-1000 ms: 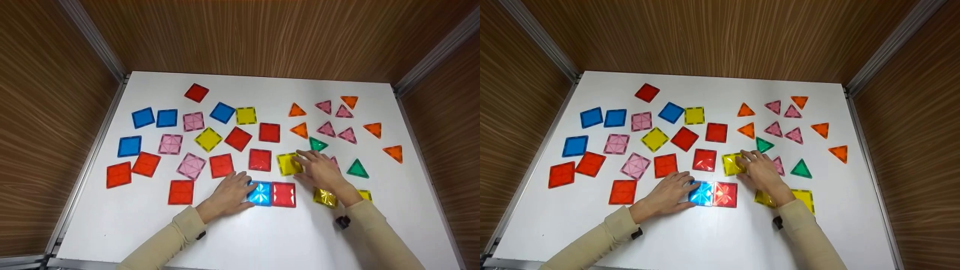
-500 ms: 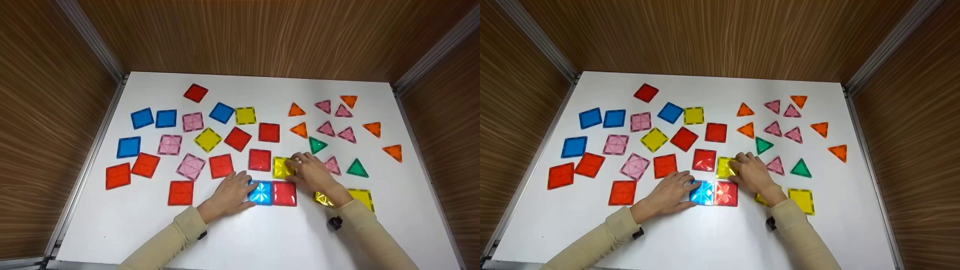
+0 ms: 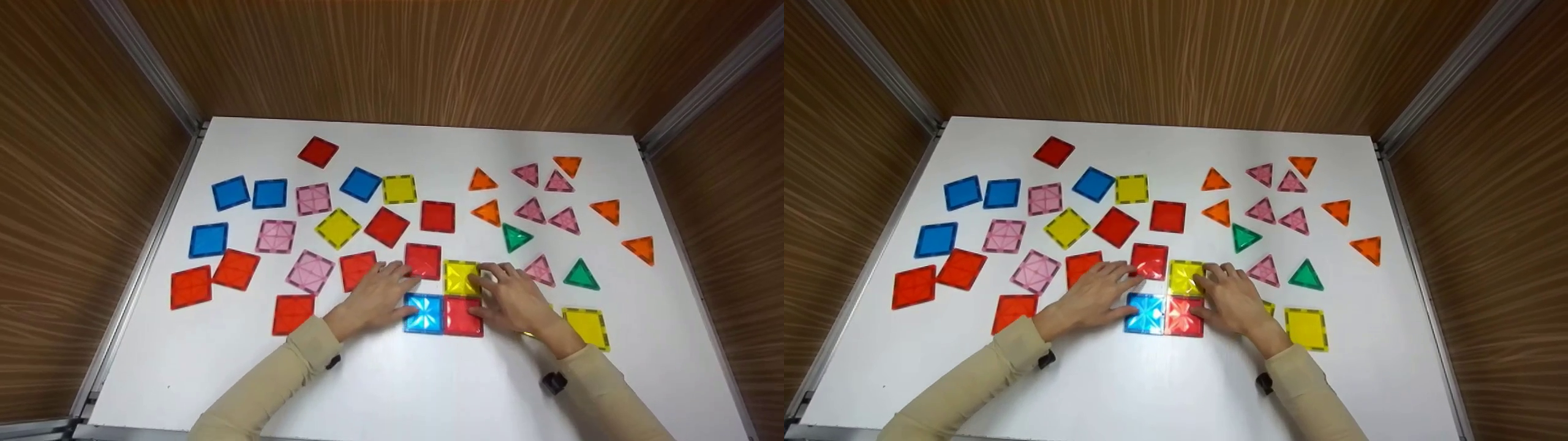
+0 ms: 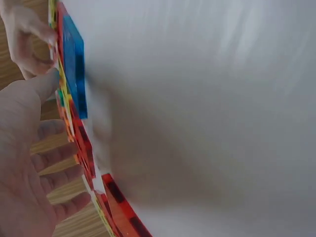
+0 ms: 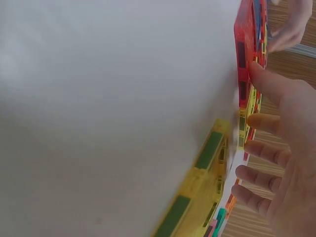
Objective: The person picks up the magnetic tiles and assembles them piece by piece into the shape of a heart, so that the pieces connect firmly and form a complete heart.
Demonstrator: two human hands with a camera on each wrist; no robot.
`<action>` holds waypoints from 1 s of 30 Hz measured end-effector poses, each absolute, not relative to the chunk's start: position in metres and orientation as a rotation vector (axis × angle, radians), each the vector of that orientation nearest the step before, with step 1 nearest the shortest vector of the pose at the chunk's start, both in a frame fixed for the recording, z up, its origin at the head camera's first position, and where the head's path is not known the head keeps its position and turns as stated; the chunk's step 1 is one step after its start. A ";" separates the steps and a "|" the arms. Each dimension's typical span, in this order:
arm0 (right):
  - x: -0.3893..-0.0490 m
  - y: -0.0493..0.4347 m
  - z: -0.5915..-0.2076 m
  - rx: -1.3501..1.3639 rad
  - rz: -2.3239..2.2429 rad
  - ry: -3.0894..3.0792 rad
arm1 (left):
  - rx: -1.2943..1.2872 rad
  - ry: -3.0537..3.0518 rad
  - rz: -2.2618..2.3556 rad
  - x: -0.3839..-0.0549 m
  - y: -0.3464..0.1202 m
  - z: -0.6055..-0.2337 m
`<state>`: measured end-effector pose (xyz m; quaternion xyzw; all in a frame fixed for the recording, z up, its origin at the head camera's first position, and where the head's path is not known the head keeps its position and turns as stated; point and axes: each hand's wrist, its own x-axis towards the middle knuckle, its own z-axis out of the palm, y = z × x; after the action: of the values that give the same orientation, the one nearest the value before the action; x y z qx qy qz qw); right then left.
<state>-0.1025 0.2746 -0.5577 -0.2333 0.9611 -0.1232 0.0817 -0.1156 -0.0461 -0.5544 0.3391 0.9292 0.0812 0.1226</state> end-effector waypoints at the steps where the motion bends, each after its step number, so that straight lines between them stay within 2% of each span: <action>1: -0.101 0.275 -0.558 -0.694 -0.361 2.870 | 0.988 2.713 0.233 -0.120 -0.045 -0.555; 7: -0.095 0.273 -0.560 -0.669 -0.317 2.862 | 0.982 2.693 0.211 -0.134 -0.040 -0.557; 19: -0.103 0.271 -0.560 -0.706 -0.351 2.882 | 0.990 2.693 0.239 -0.112 -0.040 -0.560; 30: -0.105 0.273 -0.560 -0.696 -0.376 2.857 | 0.932 2.686 0.289 -0.119 -0.056 -0.557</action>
<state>-0.1049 0.2729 -0.5596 -0.2338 0.9600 -0.1264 0.0882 -0.1186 -0.0563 -0.5565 0.3230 0.9304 0.1000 0.1415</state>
